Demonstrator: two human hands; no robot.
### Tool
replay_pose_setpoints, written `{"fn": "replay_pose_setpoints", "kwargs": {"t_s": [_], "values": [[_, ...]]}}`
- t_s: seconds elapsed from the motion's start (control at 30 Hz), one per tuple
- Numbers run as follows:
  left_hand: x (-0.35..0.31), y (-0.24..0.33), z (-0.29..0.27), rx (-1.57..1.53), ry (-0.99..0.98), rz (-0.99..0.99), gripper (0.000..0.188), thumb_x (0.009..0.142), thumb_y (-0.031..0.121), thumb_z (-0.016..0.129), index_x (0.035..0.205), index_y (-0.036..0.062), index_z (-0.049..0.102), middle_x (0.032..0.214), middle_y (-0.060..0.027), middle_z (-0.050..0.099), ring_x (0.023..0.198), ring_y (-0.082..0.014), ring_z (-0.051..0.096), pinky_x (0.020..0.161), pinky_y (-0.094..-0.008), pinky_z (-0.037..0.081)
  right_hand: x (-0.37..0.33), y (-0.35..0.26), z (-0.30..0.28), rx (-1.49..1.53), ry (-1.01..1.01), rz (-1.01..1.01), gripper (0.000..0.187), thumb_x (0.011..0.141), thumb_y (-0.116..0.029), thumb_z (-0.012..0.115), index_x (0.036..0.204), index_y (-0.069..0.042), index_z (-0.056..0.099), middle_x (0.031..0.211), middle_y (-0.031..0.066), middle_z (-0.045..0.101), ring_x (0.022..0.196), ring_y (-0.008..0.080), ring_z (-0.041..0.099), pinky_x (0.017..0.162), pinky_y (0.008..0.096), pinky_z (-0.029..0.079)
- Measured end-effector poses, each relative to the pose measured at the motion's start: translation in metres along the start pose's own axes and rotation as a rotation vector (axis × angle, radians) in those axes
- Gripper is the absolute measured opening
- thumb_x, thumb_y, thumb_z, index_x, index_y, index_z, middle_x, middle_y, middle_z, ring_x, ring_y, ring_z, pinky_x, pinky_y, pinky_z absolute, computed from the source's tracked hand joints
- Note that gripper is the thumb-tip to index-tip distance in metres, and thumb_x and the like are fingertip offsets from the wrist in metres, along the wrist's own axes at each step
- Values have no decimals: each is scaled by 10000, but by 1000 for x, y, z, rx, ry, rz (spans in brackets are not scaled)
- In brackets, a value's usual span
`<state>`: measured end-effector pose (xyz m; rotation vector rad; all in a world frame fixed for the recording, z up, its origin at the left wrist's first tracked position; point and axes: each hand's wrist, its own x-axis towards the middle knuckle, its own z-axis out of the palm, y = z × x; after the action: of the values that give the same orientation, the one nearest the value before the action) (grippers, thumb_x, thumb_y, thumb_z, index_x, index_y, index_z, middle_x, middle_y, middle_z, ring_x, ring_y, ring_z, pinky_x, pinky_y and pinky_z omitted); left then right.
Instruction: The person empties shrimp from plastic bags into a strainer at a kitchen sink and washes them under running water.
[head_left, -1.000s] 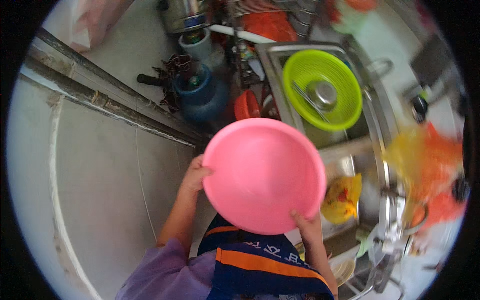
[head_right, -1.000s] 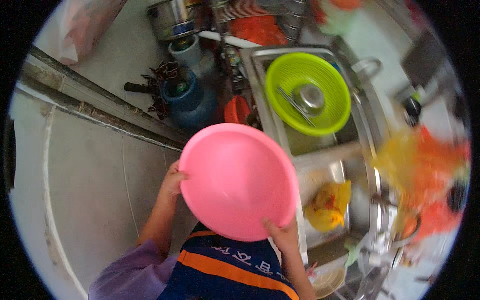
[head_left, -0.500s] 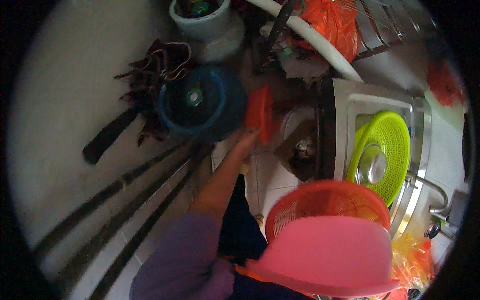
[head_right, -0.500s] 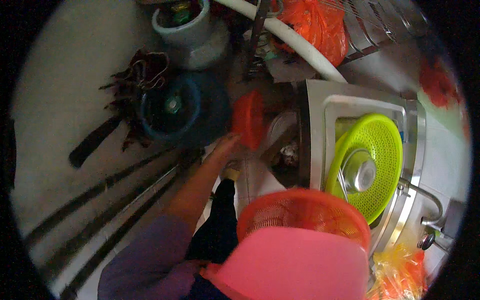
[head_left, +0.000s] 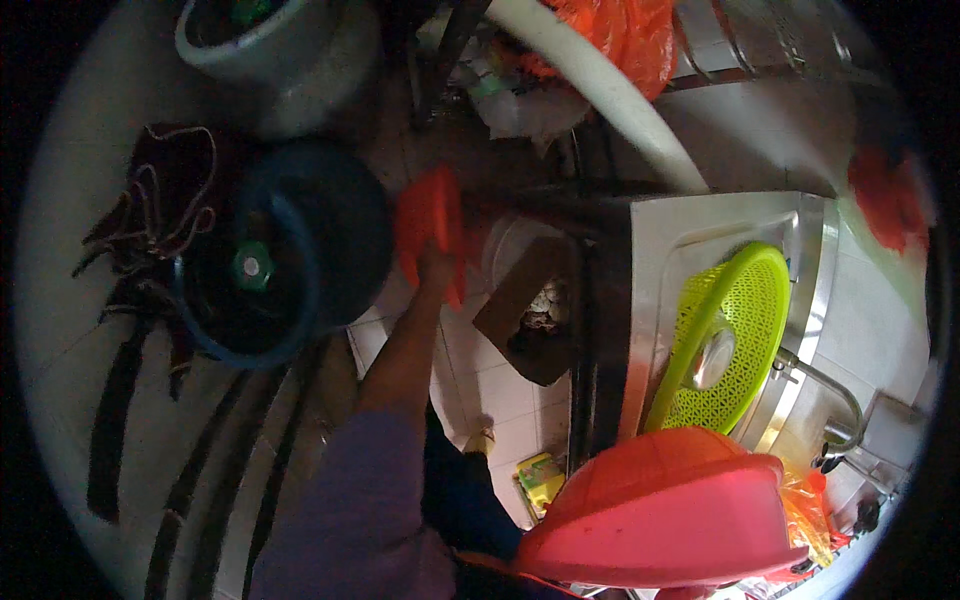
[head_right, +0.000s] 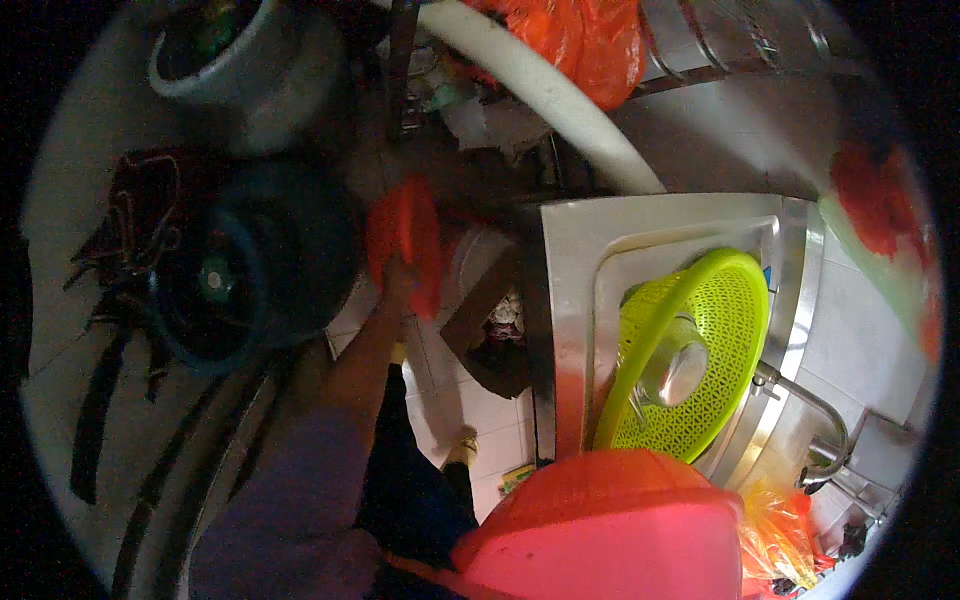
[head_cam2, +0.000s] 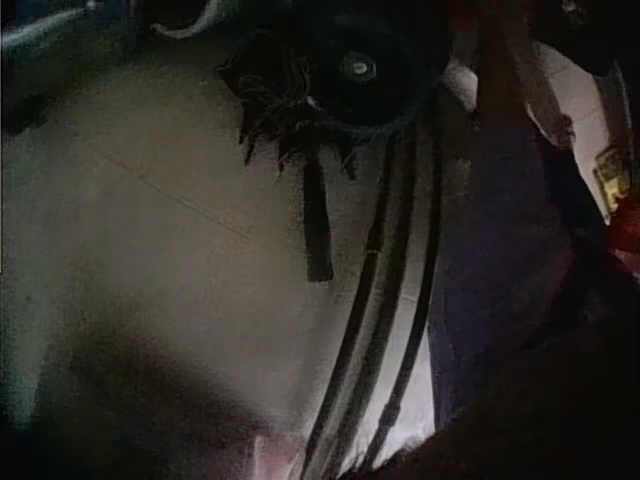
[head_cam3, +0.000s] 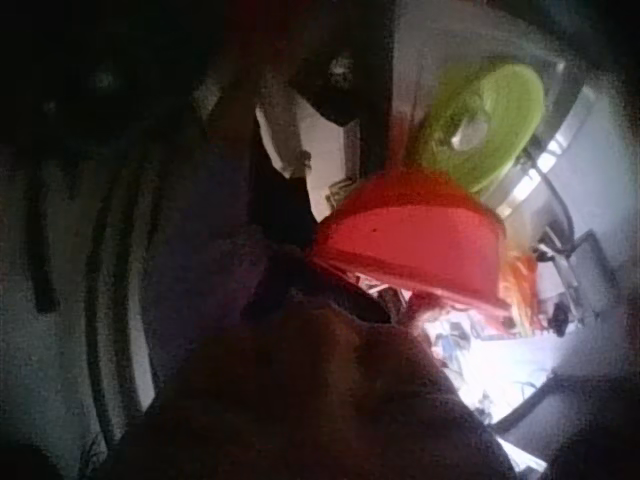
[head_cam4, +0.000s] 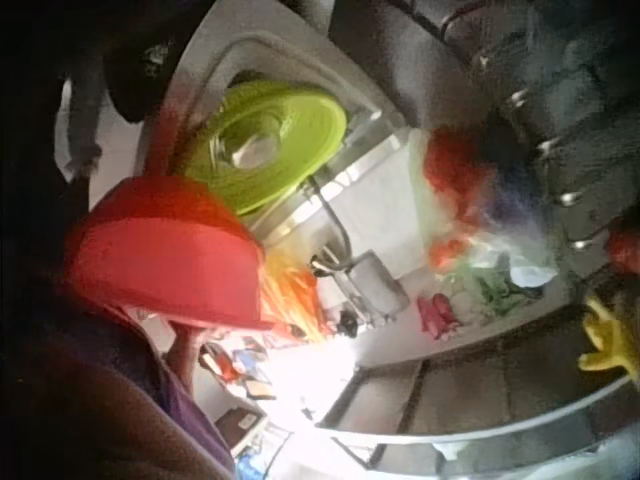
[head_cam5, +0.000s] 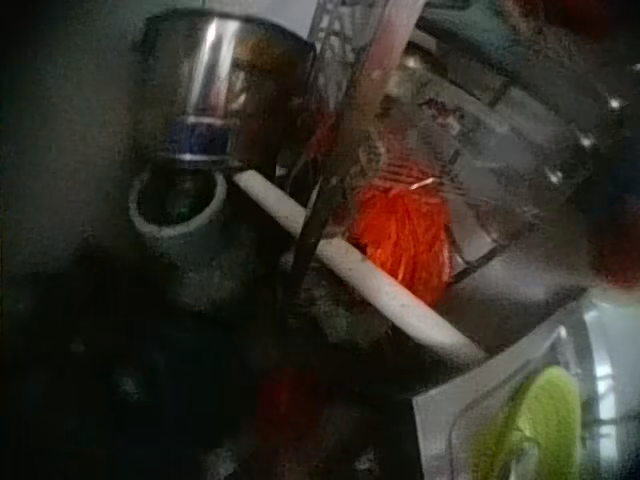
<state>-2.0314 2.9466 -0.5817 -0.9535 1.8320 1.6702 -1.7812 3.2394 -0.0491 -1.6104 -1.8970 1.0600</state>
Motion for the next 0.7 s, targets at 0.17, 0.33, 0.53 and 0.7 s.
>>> {"fn": "replay_pose_setpoints", "kwargs": {"t_s": [0.17, 0.33, 0.53, 0.7], "values": [[-121, 11, -30, 205, 19, 390, 244, 788, 202, 602, 933, 15, 543, 767, -99, 549, 720, -183, 534, 630, -339, 448, -4, 22, -22, 130, -36, 63, 456, 687, 39, 562, 1137, 3, 499, 1013, 112, 562, 899, 238, 558, 768, 339, 486], [-271, 65, -83, 200, 12, 370, 187, 778, 109, 626, 906, -3, 550, 713, -106, 554, 672, -169, 539, 604, -317, 448, -20, 24, -35, 358, -190, 166, 539, 682, 61, 569, 1201, -21, 447, 1023, 96, 572, 904, 235, 572, 782, 335, 487], [-415, 99, -135, 71, 118, 637, 152, 794, 31, 604, 929, -3, 543, 794, -61, 557, 739, -94, 494, 653, -250, 419, -2, 81, -98, 575, -348, 194, 500, 705, 58, 547, 1189, -27, 453, 1011, 88, 573, 888, 215, 580, 748, 298, 491], [-533, 131, -152, -183, 302, 832, 138, 810, 1, 553, 942, -4, 514, 877, -26, 533, 762, -100, 481, 698, -238, 411, 18, 114, -136, 787, -458, 318, 451, 732, 0, 525, 1177, 6, 456, 1019, 104, 572, 922, 231, 574, 800, 328, 480]]}}
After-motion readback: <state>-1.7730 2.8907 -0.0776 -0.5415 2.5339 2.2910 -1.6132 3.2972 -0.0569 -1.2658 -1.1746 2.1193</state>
